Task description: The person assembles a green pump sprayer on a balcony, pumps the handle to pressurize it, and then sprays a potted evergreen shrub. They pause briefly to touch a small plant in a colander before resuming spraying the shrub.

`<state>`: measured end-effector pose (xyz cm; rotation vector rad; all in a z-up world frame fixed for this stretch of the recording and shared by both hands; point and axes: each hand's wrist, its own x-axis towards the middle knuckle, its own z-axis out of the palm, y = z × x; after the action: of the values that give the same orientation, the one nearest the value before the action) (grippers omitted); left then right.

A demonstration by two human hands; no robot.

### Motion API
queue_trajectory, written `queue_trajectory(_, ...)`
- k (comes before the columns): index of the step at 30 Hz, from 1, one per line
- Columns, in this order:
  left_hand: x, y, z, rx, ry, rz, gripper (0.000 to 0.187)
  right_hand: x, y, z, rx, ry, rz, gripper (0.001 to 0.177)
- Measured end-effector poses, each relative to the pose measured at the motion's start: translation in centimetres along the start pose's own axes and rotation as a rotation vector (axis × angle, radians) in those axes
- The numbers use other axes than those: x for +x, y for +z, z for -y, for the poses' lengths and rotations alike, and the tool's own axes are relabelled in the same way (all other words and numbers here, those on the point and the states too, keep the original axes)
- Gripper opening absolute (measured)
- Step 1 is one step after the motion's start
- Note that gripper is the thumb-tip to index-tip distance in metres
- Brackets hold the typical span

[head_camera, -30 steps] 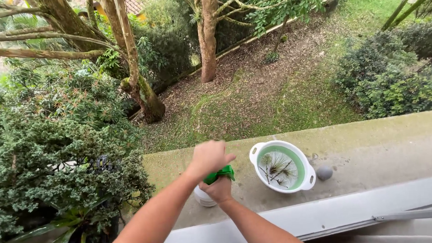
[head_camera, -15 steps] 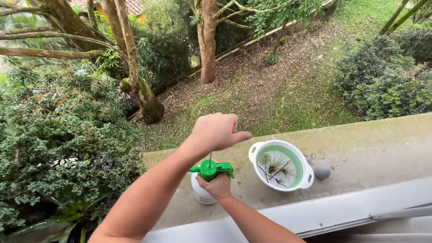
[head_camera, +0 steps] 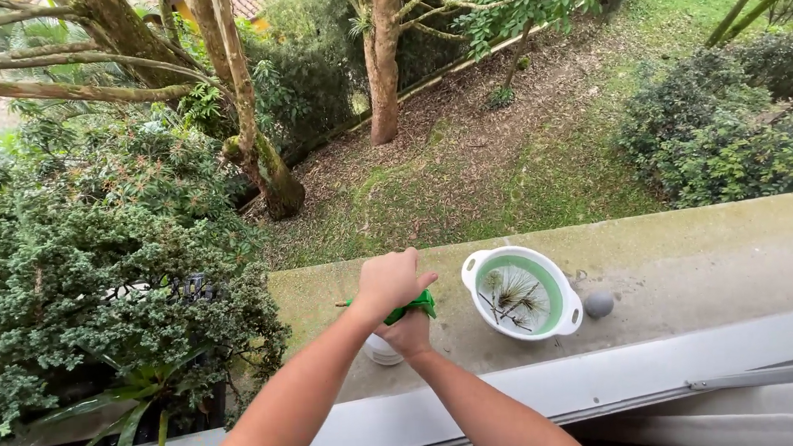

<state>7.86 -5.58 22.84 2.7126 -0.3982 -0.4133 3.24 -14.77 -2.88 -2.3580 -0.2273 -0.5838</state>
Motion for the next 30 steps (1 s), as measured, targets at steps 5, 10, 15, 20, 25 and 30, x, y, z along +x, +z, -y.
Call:
queue_trajectory(5, 0.1, -1.8, -0.9, 0.021, 0.016, 0.035, 0.056, 0.2, -0.2, 0.4, 0.133, 0.059, -0.009, 0.061)
queue_trajectory(10, -1.9, -11.2, -4.6, -0.05, 0.059, 0.01, 0.058, -0.1, -0.3, 0.7, 0.212, 0.081, -0.059, 0.069)
queue_trajectory(15, -4.2, -16.0, -7.2, -0.028, 0.102, -0.035, 0.049, 2.0, -3.3, 4.0, 0.166, 0.054, -0.064, 0.076)
queue_trajectory(20, -3.1, -11.9, -4.8, -0.062, 0.024, -0.043, 0.052, 0.5, -1.7, 2.2, 0.149, 0.048, -0.065, 0.071)
queue_trajectory(25, -1.3, -4.4, -1.8, -0.054, -0.008, -0.011, 0.054, -1.7, 3.1, -3.5, 0.113, 0.054, -0.046, 0.059)
queue_trajectory(30, -0.7, -2.0, -0.9, -0.063, -0.009, 0.006, 0.053, -0.1, 0.1, -0.4, 0.182, 0.024, -0.051, 0.06)
